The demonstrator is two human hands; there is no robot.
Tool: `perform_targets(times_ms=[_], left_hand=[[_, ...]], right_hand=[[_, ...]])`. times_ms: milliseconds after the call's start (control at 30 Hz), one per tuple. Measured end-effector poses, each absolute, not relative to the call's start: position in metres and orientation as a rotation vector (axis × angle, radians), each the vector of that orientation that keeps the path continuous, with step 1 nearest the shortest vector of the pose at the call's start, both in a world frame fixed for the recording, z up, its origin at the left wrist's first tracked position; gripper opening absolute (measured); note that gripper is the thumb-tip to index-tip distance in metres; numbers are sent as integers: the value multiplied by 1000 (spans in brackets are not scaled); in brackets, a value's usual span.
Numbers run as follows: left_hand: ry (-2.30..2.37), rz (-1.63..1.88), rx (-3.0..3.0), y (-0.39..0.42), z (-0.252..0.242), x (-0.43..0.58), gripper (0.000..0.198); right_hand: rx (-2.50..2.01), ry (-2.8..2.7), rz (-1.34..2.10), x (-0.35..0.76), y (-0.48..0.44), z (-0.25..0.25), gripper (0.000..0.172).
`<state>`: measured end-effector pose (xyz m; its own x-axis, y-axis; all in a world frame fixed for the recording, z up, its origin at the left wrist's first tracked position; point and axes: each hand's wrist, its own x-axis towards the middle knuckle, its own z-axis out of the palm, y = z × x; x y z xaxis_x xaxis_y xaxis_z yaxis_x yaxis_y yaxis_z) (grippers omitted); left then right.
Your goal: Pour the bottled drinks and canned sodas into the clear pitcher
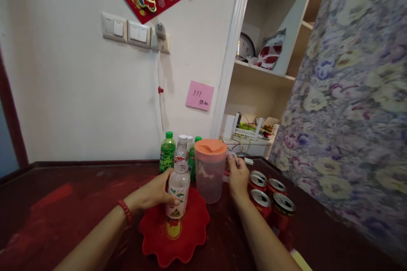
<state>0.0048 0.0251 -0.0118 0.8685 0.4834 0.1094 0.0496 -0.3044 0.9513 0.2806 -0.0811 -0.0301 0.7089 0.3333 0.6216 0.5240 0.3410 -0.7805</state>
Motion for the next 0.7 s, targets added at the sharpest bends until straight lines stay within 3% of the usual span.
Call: perform_targets(times_ms=[267, 533, 633, 700], left_hand=[[403, 426, 1844, 25, -9, 6, 85], [400, 424, 1891, 21, -7, 7, 81], [410, 423, 1885, 20, -8, 8, 82], [402, 429, 1893, 19, -9, 9, 82]], right_hand=[[-1248, -824, -434, 274, -94, -20, 43], [-1174, -922, -704, 251, -131, 32, 34], [-1091, -1013, -690, 224, -149, 53, 20], [-1057, -1207, -418, 200, -162, 64, 7]])
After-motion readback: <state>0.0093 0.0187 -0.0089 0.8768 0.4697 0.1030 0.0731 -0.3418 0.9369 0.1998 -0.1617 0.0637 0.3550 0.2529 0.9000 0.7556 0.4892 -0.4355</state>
